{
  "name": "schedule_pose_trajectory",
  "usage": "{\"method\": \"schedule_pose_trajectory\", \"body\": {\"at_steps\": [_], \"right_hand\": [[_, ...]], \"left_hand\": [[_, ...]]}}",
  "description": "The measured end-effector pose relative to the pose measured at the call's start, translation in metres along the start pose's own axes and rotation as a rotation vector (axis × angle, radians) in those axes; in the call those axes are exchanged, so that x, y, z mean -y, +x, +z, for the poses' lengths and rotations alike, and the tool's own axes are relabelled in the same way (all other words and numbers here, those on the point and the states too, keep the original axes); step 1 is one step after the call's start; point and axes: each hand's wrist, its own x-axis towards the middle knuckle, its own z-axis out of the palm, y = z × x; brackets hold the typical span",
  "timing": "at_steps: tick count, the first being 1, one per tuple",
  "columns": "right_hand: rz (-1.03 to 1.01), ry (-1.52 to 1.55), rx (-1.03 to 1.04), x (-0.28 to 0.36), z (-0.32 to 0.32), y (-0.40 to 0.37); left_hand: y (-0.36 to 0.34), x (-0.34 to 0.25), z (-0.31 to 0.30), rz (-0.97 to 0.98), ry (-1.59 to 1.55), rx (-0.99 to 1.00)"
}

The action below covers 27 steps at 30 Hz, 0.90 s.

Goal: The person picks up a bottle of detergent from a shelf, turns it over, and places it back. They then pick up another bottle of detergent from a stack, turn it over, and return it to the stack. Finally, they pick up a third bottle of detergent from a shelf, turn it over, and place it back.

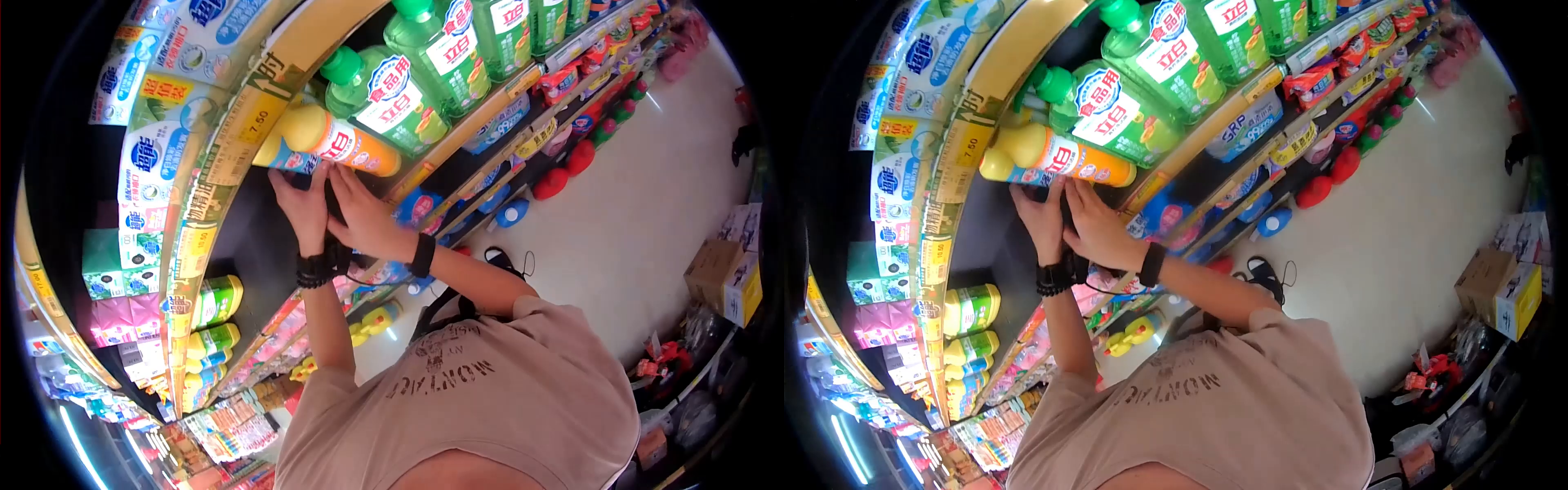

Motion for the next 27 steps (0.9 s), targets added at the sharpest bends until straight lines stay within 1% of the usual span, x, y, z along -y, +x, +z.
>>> {"method": "schedule_pose_trajectory", "body": {"at_steps": [1,2,3,5,8,11,12,13,15,16,17,18,19,20,22,24,25,27], "right_hand": [[-0.007,-0.003,-0.031,-0.002,0.001,0.002],[0.01,-0.033,-0.008,-0.002,0.001,0.002],[0.024,-0.066,0.01,-0.001,-0.002,0.003],[0.023,-0.055,0.01,0.0,-0.005,0.009],[0.015,-0.062,0.047,-0.002,-0.011,0.011],[0.048,-0.006,0.05,0.002,-0.017,0.007],[0.032,0.056,0.032,0.002,-0.02,0.005],[0.049,0.123,0.028,0.005,-0.023,-0.001],[0.029,0.12,0.034,0.016,-0.034,-0.016],[0.026,0.177,0.058,0.026,-0.043,-0.024],[0.018,0.232,0.079,0.038,-0.054,-0.031],[0.008,0.289,0.103,0.047,-0.062,-0.041],[0.073,0.341,0.147,0.055,-0.066,-0.053],[0.138,0.392,0.196,0.064,-0.07,-0.064],[0.227,0.458,0.328,0.074,-0.068,-0.083],[0.267,0.483,0.506,0.074,-0.057,-0.105],[0.239,0.459,0.59,0.073,-0.05,-0.114],[0.184,0.41,0.752,0.075,-0.037,-0.133]], "left_hand": [[0.0,0.003,0.001,0.006,0.043,-0.012],[0.001,0.008,0.001,-0.001,-0.036,0.003],[0.0,-0.008,0.001,0.033,0.046,-0.004],[0.002,0.001,0.004,-0.008,0.008,-0.016],[0.006,0.013,0.009,0.036,-0.017,-0.008],[0.0,-0.005,0.006,-0.061,0.027,0.08],[-0.004,0.006,0.005,-0.106,-0.107,0.125],[-0.01,0.005,0.0,-0.136,-0.131,0.186],[-0.039,-0.007,-0.01,-0.02,0.022,0.084],[-0.06,-0.018,-0.023,0.113,0.237,0.076],[-0.082,-0.046,-0.038,0.118,0.377,0.117],[-0.112,-0.062,-0.05,0.11,0.382,0.155],[-0.142,-0.078,-0.056,-0.008,0.342,0.21],[-0.184,-0.075,-0.06,-0.062,0.312,0.237],[-0.24,-0.077,-0.076,-0.077,0.196,0.495],[-0.302,-0.056,-0.102,-0.161,0.262,0.556],[-0.318,-0.052,-0.117,-0.206,0.292,0.582],[-0.346,-0.051,-0.153,-0.273,0.334,0.244]]}}
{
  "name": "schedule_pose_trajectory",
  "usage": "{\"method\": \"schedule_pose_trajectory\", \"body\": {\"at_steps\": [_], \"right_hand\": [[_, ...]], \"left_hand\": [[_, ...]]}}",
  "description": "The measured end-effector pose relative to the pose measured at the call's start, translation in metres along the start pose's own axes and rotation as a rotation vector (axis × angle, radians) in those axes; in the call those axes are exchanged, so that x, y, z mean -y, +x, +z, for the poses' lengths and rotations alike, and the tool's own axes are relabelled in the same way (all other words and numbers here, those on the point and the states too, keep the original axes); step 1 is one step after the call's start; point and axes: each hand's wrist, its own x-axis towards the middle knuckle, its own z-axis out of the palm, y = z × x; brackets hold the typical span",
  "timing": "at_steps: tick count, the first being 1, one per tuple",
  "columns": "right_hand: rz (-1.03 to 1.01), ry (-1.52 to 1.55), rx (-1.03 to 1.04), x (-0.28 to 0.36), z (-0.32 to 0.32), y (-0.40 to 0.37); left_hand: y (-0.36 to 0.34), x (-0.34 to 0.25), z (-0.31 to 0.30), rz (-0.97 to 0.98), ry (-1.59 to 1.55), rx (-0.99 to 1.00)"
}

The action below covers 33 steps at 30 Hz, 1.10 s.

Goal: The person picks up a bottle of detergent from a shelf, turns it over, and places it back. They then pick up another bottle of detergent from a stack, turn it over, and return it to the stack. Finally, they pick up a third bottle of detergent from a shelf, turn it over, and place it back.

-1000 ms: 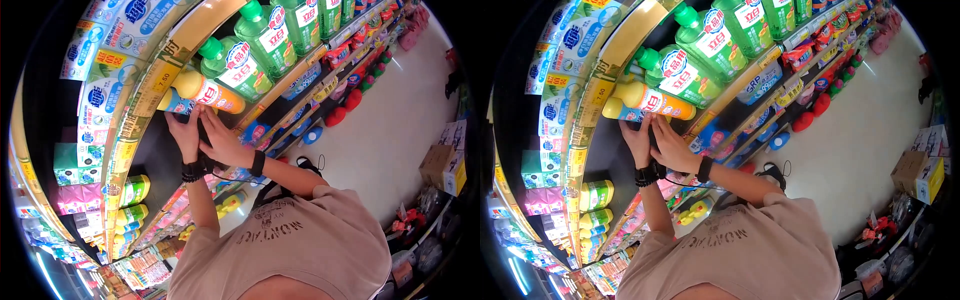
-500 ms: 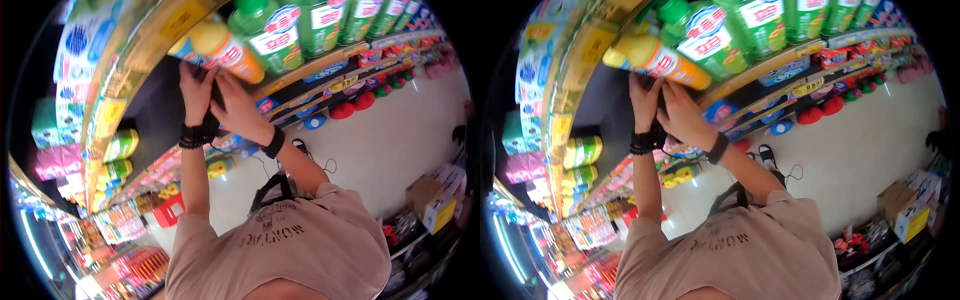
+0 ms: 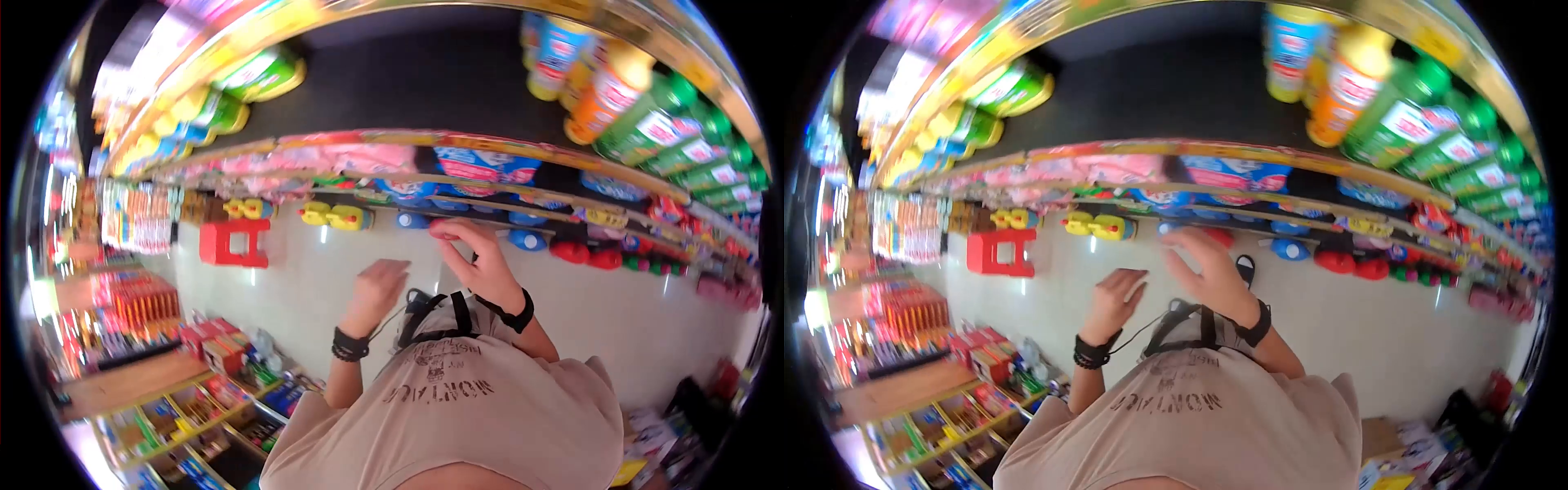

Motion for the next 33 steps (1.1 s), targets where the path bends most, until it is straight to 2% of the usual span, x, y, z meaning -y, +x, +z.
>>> {"method": "schedule_pose_trajectory", "body": {"at_steps": [1,4,5,7,10,13,16,17,18,20,25,28,33], "right_hand": [[0.045,0.008,0.085,0.003,0.011,0.0],[0.096,-0.047,0.249,-0.008,0.056,-0.008],[0.034,-0.131,0.264,-0.016,0.074,-0.011],[0.088,-0.092,0.401,-0.01,0.112,-0.013],[0.157,-0.031,0.575,-0.001,0.183,-0.021],[0.108,-0.067,0.788,0.004,0.261,-0.028],[0.017,-0.087,1.015,0.029,0.338,-0.037],[-0.184,-0.097,1.011,0.029,0.365,-0.043],[-0.193,-0.023,1.058,0.037,0.385,-0.049],[-0.034,0.11,1.264,0.056,0.421,-0.056],[0.038,0.175,1.488,0.038,0.512,-0.068],[0.056,0.177,1.55,0.03,0.565,-0.065],[0.047,0.175,1.656,0.006,0.667,-0.035]], "left_hand": [[-0.016,0.01,-0.014,-0.089,0.025,-0.095],[-0.057,0.025,-0.056,-0.193,0.107,-0.35],[-0.072,0.021,-0.068,-0.215,0.072,-0.405],[-0.104,0.016,-0.088,-0.25,0.01,-0.524],[-0.161,0.017,-0.086,-0.243,-0.223,-0.606],[-0.226,0.026,-0.089,-0.332,-0.222,-0.474],[-0.29,0.05,-0.084,-0.621,-0.405,-0.557],[-0.309,0.053,-0.09,-0.661,-0.443,-0.674],[-0.329,0.061,-0.093,-0.673,-0.389,-0.755],[-0.367,0.076,-0.093,-0.716,-0.28,-0.904],[-0.418,0.098,-0.11,-0.921,-0.217,-1.096],[-0.433,0.12,-0.117,-1.011,-0.229,-1.12],[-0.479,0.199,-0.169,-1.016,-0.065,-0.874]]}}
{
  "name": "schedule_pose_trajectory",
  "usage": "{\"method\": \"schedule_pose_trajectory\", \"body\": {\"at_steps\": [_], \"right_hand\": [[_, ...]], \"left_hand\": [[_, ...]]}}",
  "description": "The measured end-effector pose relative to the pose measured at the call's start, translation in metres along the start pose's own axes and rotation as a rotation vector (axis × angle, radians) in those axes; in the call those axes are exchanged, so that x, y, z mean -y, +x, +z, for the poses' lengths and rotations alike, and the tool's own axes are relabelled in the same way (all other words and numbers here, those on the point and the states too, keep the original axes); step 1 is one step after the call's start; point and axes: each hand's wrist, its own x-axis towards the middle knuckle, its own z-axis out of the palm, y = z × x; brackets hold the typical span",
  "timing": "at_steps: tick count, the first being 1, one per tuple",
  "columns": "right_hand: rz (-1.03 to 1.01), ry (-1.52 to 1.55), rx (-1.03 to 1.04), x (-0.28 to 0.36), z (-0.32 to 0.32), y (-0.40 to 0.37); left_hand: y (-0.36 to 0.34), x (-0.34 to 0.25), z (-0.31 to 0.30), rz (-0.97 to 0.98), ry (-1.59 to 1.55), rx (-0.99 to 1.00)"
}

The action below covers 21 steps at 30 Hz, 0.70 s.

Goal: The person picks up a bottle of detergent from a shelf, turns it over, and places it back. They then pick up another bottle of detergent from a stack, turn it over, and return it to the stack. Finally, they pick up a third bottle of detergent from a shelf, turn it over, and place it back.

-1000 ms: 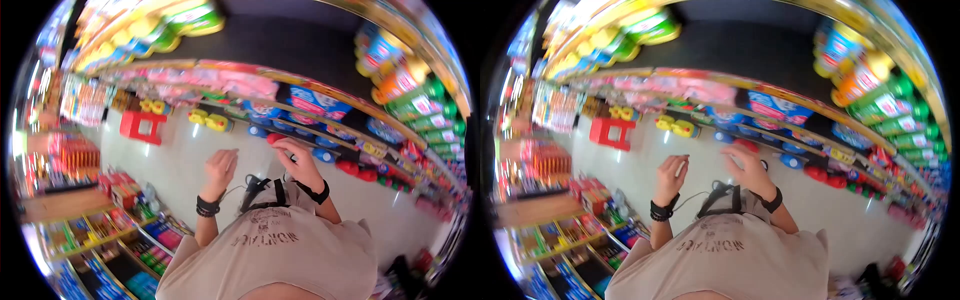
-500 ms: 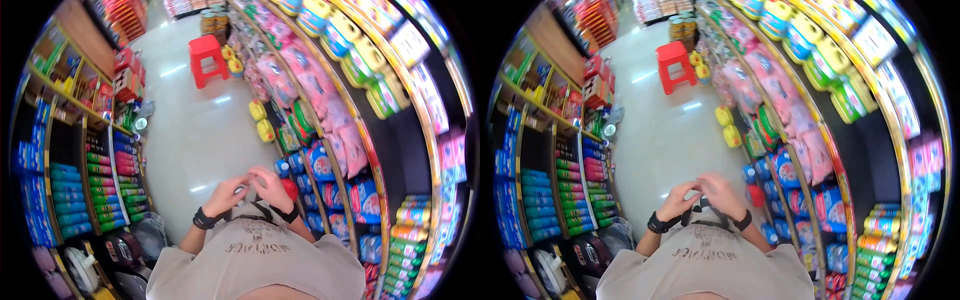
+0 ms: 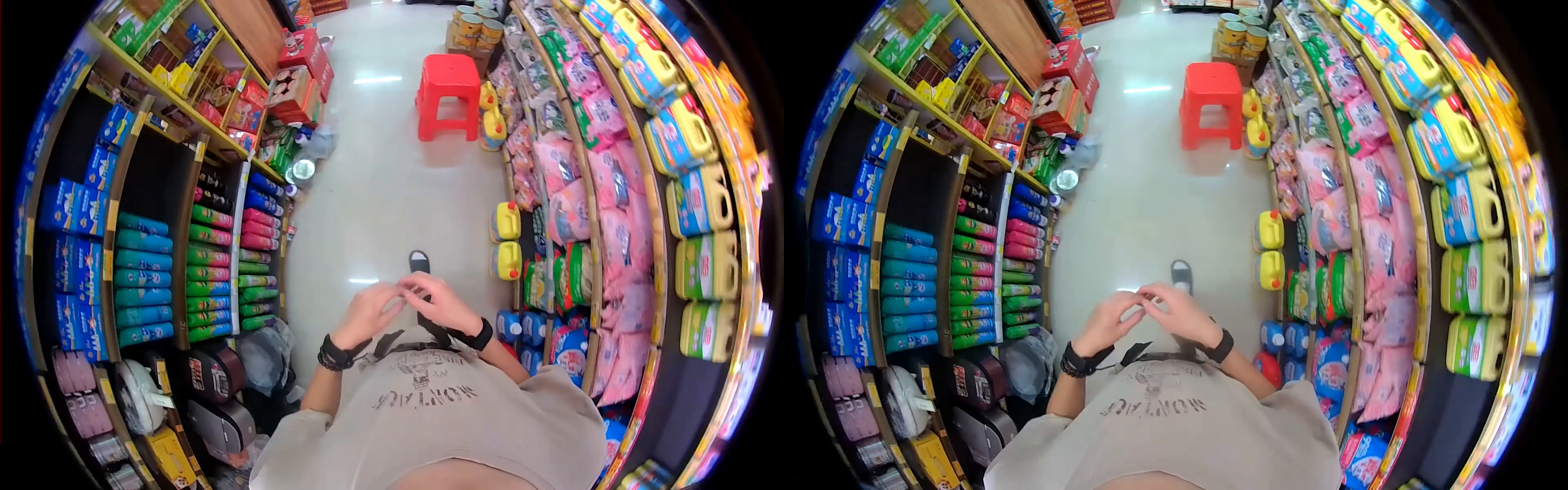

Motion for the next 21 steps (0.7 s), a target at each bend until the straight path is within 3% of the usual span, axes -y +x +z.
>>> {"method": "schedule_pose_trajectory", "body": {"at_steps": [3,9,13,21], "right_hand": [[0.04,0.077,-0.026,-0.002,-0.025,0.063],[0.087,0.298,-0.099,0.008,-0.083,0.171],[-0.039,0.157,0.01,0.0,-0.105,0.228],[0.049,0.19,0.173,-0.026,-0.121,0.353]], "left_hand": [[0.079,0.001,-0.046,0.085,0.137,0.005],[0.195,0.001,-0.08,0.033,0.14,-0.085],[0.233,0.024,-0.095,0.099,0.163,-0.064],[0.303,0.125,-0.149,-0.014,-0.011,0.019]]}}
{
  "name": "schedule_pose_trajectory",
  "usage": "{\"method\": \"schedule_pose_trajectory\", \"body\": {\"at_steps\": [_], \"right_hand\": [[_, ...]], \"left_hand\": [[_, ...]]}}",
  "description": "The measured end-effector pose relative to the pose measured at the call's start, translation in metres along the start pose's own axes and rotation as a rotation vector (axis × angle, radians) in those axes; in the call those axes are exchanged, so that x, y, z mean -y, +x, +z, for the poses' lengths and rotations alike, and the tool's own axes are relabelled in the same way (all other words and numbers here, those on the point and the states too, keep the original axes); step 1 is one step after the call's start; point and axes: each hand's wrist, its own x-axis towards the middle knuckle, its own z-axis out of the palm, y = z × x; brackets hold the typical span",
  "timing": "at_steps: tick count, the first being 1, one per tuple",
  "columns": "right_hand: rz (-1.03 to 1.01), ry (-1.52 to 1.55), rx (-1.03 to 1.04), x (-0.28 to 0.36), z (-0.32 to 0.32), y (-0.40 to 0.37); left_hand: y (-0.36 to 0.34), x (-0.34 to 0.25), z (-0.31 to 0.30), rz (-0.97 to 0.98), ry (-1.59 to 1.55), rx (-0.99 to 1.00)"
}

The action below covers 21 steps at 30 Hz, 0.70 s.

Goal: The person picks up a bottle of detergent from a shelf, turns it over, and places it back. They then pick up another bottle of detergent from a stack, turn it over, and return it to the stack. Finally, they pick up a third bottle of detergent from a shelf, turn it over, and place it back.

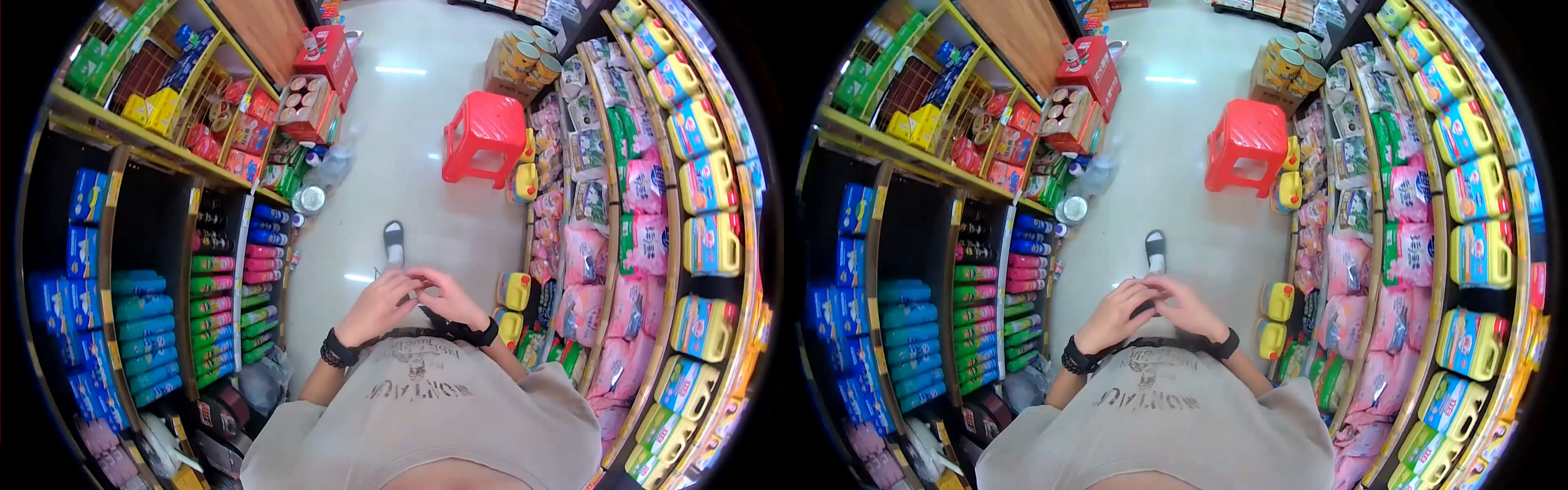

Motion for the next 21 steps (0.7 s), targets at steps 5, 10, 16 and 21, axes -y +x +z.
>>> {"method": "schedule_pose_trajectory", "body": {"at_steps": [5,10,16,21], "right_hand": [[0.145,0.121,-0.091,0.018,-0.033,0.098],[0.062,0.04,-0.166,0.058,-0.067,0.202],[-0.029,0.0,-0.34,0.069,-0.103,0.286],[-0.05,0.013,-0.348,0.061,-0.15,0.353]], "left_hand": [[0.091,0.047,-0.069,0.049,-0.051,-0.034],[0.184,0.087,-0.139,0.106,-0.1,-0.117],[0.275,0.116,-0.192,0.218,-0.055,-0.07],[0.342,0.151,-0.194,0.19,-0.061,-0.146]]}}
